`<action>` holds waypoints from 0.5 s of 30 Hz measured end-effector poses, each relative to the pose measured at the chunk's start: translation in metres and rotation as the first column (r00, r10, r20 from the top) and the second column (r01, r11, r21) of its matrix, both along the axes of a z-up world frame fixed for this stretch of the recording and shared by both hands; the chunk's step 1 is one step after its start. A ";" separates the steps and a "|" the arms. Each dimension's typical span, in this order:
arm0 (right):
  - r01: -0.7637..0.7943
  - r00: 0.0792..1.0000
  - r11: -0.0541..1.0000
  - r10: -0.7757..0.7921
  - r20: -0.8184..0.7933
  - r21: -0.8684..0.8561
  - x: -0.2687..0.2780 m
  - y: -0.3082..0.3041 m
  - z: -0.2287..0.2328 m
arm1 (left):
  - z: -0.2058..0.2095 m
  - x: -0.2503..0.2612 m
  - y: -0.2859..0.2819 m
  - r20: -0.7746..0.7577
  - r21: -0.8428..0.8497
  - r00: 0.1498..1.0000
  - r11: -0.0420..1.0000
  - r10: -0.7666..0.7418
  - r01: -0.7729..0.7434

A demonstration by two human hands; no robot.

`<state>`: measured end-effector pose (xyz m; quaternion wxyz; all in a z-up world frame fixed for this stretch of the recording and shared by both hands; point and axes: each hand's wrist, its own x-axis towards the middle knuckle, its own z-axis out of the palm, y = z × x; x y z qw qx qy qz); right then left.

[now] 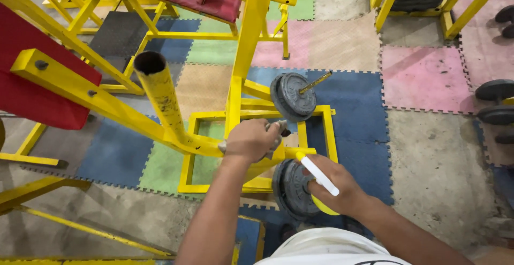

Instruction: Wiping down and cleaning various pieces of yellow gym equipment using a spray bottle and a cloth.

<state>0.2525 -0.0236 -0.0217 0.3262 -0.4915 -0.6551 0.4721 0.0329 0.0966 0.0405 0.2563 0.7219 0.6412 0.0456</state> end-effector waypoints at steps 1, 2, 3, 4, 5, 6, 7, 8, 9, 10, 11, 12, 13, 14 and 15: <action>-0.003 1.000 1.000 0.003 0.000 -0.001 -0.001 -0.001 0.001 | -0.001 0.001 -0.002 0.000 -0.001 1.000 1.000 0.003 -0.003; 0.000 1.000 0.995 0.003 -0.030 0.102 -0.003 -0.002 0.002 | -0.002 0.001 -0.005 0.002 0.058 1.000 0.998 0.005 -0.005; 0.006 0.998 0.979 0.007 -0.061 0.204 -0.005 -0.003 0.002 | -0.003 0.001 -0.008 0.004 0.116 1.000 0.993 0.007 -0.008; 0.005 0.998 0.979 0.008 -0.062 0.202 -0.007 -0.005 0.003 | -0.003 0.000 -0.012 0.003 0.114 1.000 0.993 0.009 -0.009; 0.015 0.999 0.978 -0.003 -0.054 0.210 -0.009 -0.006 0.003 | -0.004 -0.001 -0.015 0.042 0.127 0.999 0.992 0.023 -0.028; 0.025 0.999 0.975 -0.015 -0.045 0.220 -0.011 -0.006 0.004 | -0.004 -0.002 -0.018 0.082 0.140 0.996 0.989 0.036 -0.048; 0.025 0.999 0.975 -0.015 -0.045 0.219 -0.013 -0.007 0.006 | -0.010 -0.006 -0.028 0.081 0.139 0.996 0.989 0.037 -0.048; 0.041 0.998 0.980 -0.031 -0.055 0.196 -0.016 -0.007 0.007 | -0.015 -0.009 -0.036 0.209 0.401 0.971 0.916 -0.119 0.026; 0.058 0.997 0.983 -0.047 -0.064 0.172 -0.017 -0.007 0.009 | -0.021 -0.013 -0.044 0.285 0.638 0.911 0.768 -0.299 0.052; 0.064 0.996 0.983 -0.053 -0.065 0.171 -0.019 -0.008 0.007 | -0.023 -0.014 -0.054 0.284 0.637 0.909 0.768 -0.304 0.058; 0.081 0.994 0.985 -0.069 -0.080 0.155 -0.020 -0.009 0.006 | -0.025 -0.015 -0.064 0.230 0.768 0.908 0.638 -0.350 0.051; 0.098 0.992 0.985 -0.085 -0.095 0.140 -0.020 -0.009 0.005 | -0.027 -0.016 -0.073 0.169 0.873 0.906 0.486 -0.387 0.045; 0.104 0.991 0.985 -0.091 -0.095 0.140 -0.020 -0.009 0.004 | -0.034 -0.018 -0.078 0.169 0.873 0.904 0.485 -0.393 0.048; 0.088 0.996 0.970 -0.082 -0.039 0.225 -0.020 -0.009 0.002 | -0.041 -0.022 -0.084 0.230 0.853 0.884 0.522 -0.406 0.018; 0.067 0.997 0.949 -0.077 0.018 0.307 -0.021 -0.009 0.001 | -0.047 -0.025 -0.090 0.291 0.829 0.861 0.559 -0.417 -0.009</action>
